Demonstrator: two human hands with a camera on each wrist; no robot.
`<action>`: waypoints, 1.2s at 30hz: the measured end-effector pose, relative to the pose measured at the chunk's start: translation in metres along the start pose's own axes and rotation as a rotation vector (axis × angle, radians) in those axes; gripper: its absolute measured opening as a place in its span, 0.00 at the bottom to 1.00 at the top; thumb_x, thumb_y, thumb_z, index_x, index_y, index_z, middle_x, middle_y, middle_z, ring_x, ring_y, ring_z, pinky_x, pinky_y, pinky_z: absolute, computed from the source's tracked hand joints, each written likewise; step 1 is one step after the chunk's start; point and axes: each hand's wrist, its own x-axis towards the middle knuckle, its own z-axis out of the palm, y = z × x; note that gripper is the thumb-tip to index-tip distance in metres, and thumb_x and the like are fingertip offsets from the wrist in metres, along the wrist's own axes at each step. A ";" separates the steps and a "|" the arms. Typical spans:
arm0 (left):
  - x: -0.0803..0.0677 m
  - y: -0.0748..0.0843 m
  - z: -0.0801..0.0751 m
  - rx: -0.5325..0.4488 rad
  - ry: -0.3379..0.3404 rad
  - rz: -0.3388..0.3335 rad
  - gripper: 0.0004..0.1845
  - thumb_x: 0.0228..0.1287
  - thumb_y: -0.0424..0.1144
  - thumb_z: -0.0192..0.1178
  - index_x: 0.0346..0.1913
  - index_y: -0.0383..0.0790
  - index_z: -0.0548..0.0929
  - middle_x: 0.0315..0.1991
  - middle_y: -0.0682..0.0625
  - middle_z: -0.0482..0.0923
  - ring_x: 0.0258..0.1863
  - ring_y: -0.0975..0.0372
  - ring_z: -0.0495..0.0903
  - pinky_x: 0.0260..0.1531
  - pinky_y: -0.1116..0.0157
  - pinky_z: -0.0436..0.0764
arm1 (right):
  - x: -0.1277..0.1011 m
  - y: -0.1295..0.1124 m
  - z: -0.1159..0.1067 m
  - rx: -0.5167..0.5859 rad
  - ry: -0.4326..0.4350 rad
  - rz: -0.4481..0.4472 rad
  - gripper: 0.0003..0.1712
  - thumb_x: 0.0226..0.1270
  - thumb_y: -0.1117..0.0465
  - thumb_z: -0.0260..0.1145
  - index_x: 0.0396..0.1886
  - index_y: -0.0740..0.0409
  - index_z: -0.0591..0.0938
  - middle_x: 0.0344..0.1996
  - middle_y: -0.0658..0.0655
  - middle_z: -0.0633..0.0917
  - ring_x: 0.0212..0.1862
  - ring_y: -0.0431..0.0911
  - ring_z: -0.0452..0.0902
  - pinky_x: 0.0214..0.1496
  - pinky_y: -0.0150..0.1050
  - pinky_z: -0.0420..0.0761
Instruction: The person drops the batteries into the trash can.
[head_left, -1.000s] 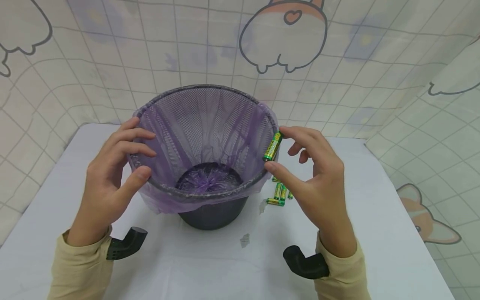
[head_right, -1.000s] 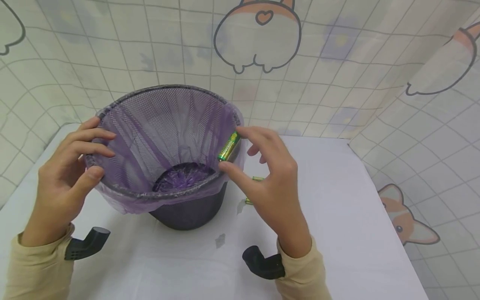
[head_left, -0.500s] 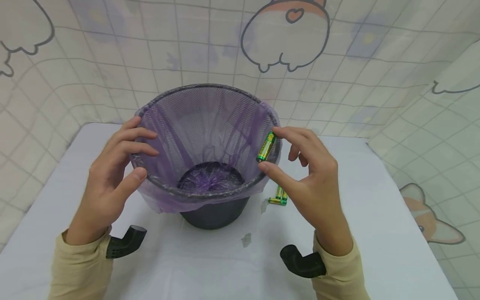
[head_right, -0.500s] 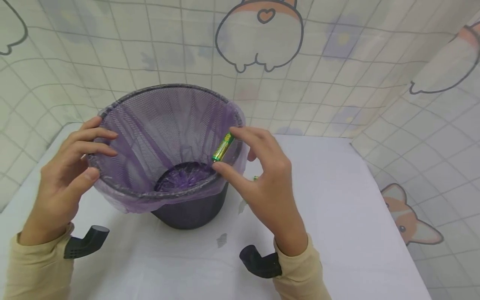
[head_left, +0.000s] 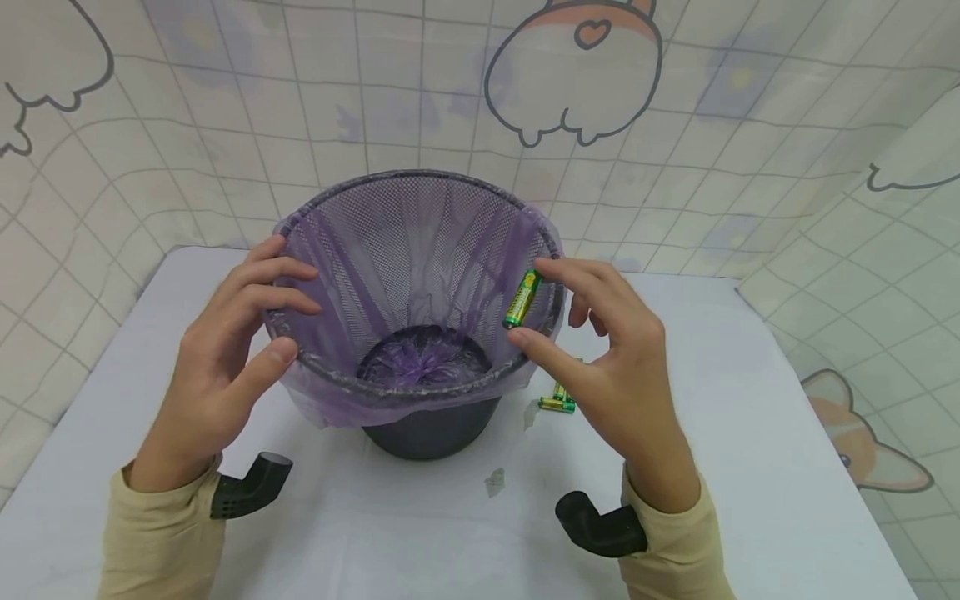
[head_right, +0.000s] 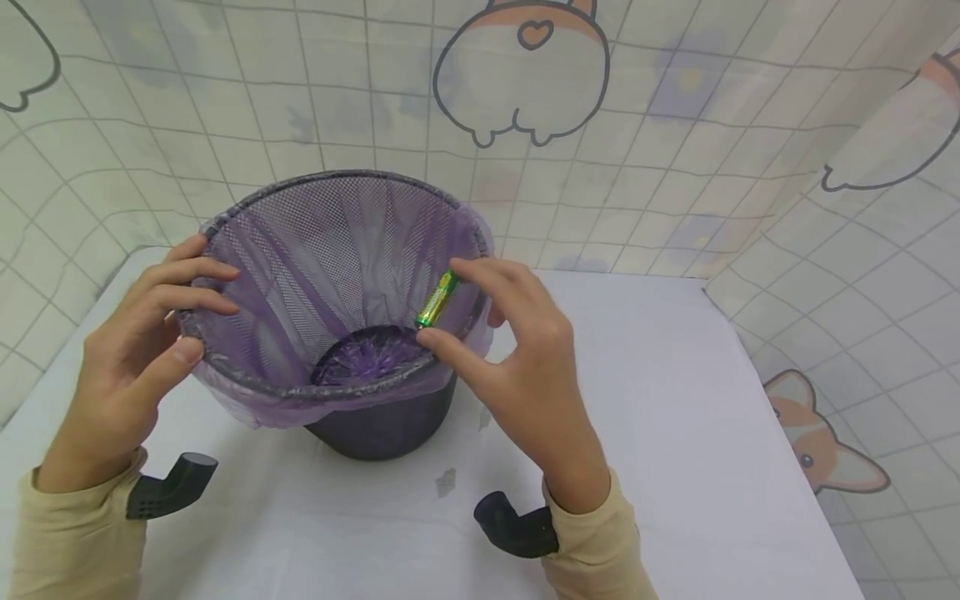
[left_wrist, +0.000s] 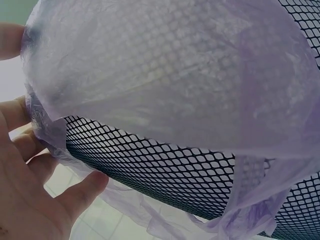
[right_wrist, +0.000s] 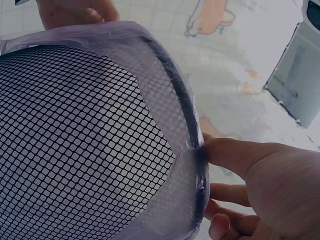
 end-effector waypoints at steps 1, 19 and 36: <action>0.000 0.000 0.000 0.001 0.000 0.001 0.10 0.61 0.26 0.54 0.42 0.21 0.78 0.57 0.41 0.74 0.74 0.43 0.53 0.77 0.58 0.57 | 0.000 0.000 0.000 0.001 -0.001 0.000 0.31 0.47 0.64 0.78 0.55 0.58 0.81 0.46 0.56 0.82 0.35 0.40 0.66 0.34 0.31 0.65; 0.000 -0.001 -0.001 -0.003 -0.016 0.005 0.10 0.61 0.25 0.54 0.42 0.22 0.78 0.57 0.40 0.74 0.74 0.43 0.52 0.76 0.59 0.58 | -0.001 0.001 -0.002 0.010 0.023 0.005 0.29 0.48 0.66 0.77 0.53 0.61 0.82 0.48 0.56 0.84 0.36 0.40 0.67 0.34 0.29 0.65; 0.000 0.000 -0.003 -0.009 -0.022 -0.003 0.09 0.62 0.26 0.55 0.43 0.23 0.79 0.58 0.40 0.73 0.74 0.44 0.51 0.77 0.58 0.55 | -0.012 0.008 -0.016 -0.019 0.097 0.064 0.29 0.47 0.70 0.76 0.53 0.58 0.83 0.46 0.55 0.84 0.36 0.39 0.67 0.35 0.30 0.65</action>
